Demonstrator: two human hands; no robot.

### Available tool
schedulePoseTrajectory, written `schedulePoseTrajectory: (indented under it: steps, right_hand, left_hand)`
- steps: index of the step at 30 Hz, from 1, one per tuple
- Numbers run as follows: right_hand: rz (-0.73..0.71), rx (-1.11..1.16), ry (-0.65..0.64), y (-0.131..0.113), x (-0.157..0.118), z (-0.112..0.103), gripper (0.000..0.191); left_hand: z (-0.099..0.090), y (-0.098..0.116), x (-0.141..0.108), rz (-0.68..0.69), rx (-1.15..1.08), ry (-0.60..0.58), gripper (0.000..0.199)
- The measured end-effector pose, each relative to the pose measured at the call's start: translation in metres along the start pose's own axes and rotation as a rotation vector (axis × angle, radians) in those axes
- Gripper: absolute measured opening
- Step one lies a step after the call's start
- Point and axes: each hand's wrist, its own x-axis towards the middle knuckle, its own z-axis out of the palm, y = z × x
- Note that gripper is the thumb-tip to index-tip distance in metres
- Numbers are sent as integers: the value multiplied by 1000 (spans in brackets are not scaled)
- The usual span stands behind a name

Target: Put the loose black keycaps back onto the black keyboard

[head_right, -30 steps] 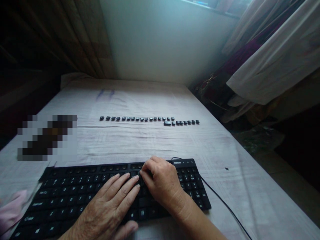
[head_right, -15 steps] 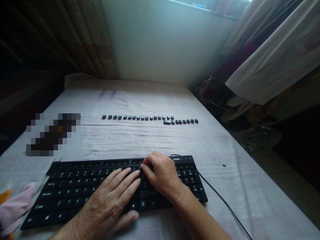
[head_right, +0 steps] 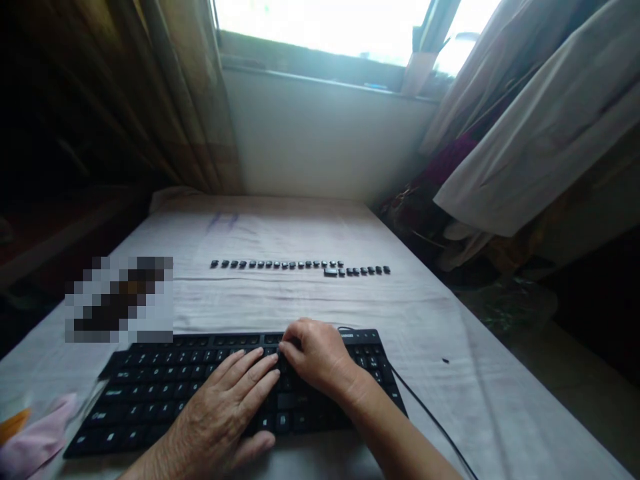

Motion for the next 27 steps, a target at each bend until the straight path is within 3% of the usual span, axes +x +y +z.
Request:
schedulePoseTrajectory:
  steps: [5,8,11,15,17,19,27]
  right_hand:
    - [4,-44,-113,-5,18,-20,18]
    - [-6,-13,-132,7,30,-44,19]
    - [135,18,38,35,46,-72,21]
    - [303,-62,223,80,69,-94,32]
    - [358,-110,270,95,78,-93,31]
    - [390,-160,294,102,84,-87,28]
    - [385,-354,236,100,91,-65,29]
  left_hand:
    - [15,-13,7,-8,73,42,57]
    - [10,-20,17,1,72,16,58]
    - [-5,-22,33,-52,-39,-34,51]
    - [-18,-28,51,-200,-193,-51,17]
    - [-17,-34,51,-203,-198,-25,12]
    - [-14,-41,46,-185,-177,8,20]
    - [-12,-62,30,-222,-66,65,33]
